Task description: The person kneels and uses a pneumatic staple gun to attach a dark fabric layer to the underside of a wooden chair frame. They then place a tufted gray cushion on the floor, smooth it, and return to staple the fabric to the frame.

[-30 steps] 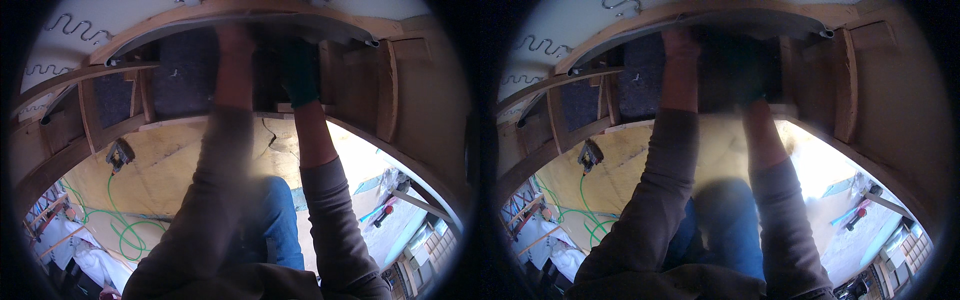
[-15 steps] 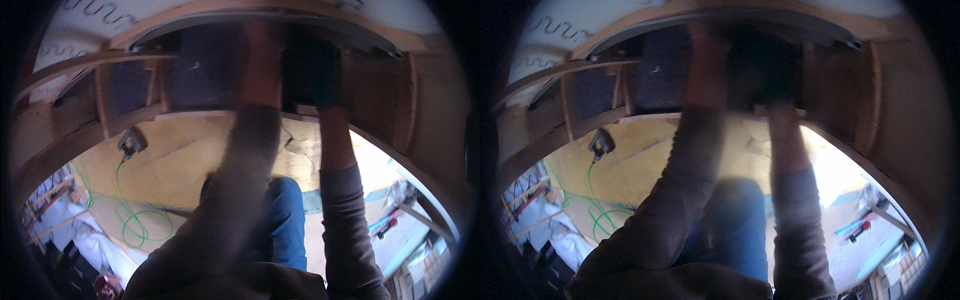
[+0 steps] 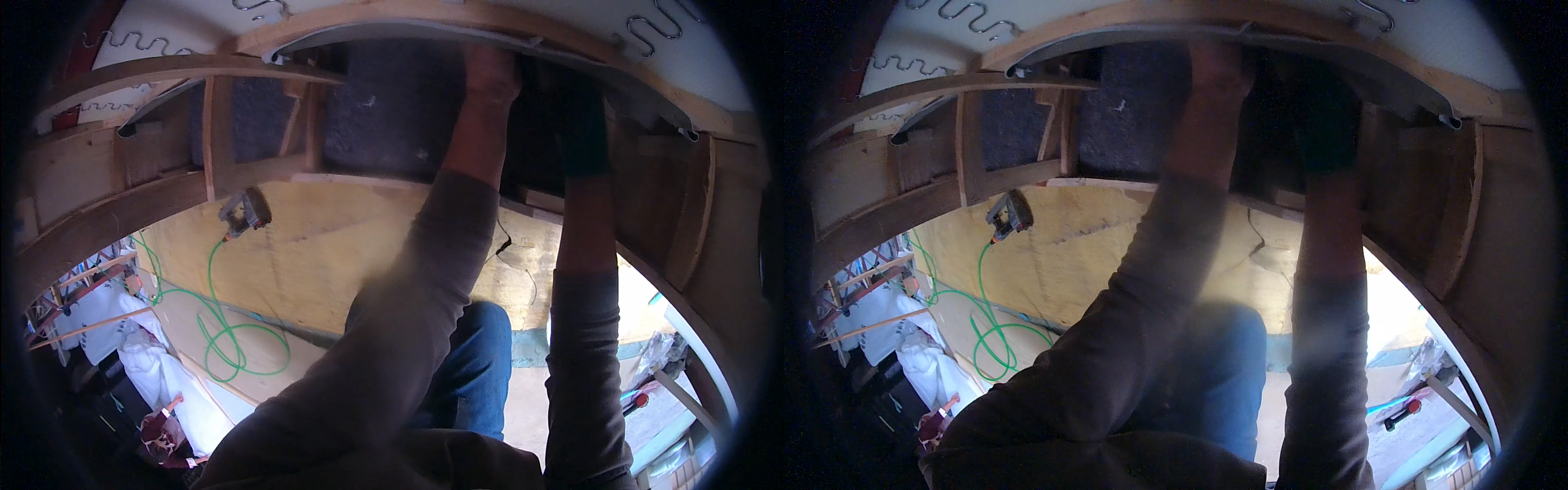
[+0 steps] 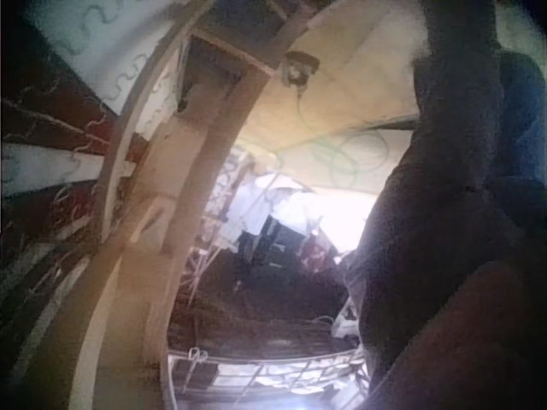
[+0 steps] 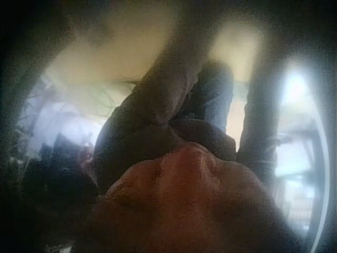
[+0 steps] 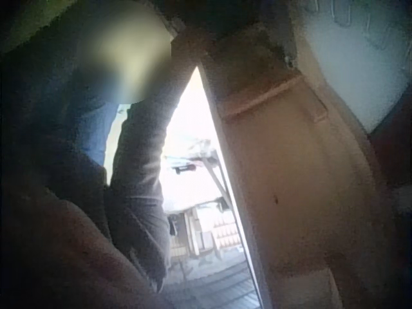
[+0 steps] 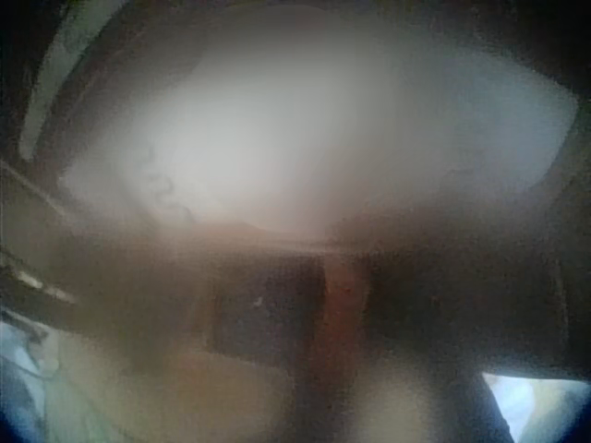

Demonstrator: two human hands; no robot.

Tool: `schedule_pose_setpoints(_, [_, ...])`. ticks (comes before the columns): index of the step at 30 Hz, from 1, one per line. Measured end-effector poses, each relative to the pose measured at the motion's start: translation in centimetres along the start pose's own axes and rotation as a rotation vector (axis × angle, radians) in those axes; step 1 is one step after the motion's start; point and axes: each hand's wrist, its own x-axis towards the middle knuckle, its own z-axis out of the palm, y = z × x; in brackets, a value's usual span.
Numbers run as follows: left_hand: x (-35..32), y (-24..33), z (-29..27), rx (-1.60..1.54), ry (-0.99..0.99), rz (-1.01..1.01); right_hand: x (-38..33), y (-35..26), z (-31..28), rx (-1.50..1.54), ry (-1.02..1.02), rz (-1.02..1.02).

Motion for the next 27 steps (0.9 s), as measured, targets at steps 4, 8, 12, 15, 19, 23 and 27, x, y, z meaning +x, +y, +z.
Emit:
schedule_pose_setpoints(4, [-0.4,1.2,1.7,-0.112,0.081,-0.068,1.4,-2.1,-0.2,-0.531,-0.117,-0.069])
schedule_pose_setpoints(8, [-0.7,1.4,2.7,-0.138,0.133,-0.087,3.1,-2.2,0.9,-0.677,-0.082,-0.116])
schedule_pose_setpoints(12, [-0.8,1.1,1.9,0.240,0.057,0.047,4.8,0.3,2.7,-0.701,0.199,-0.310])
schedule_pose_setpoints(15, [-0.9,0.8,1.1,0.957,-0.003,0.205,4.7,1.5,3.4,-0.598,0.137,-0.239])
schedule_pose_setpoints(19, [-1.1,-0.1,0.8,0.643,0.013,0.250,4.4,1.1,3.5,-0.549,0.128,-0.219])
schedule_pose_setpoints(23, [-1.0,-0.2,0.3,1.101,0.041,0.234,4.3,0.2,3.3,-0.524,0.125,-0.203])
schedule_pose_setpoints(27, [-0.9,0.7,0.6,1.824,-0.009,0.391,4.2,0.2,3.2,-0.501,0.122,-0.196])
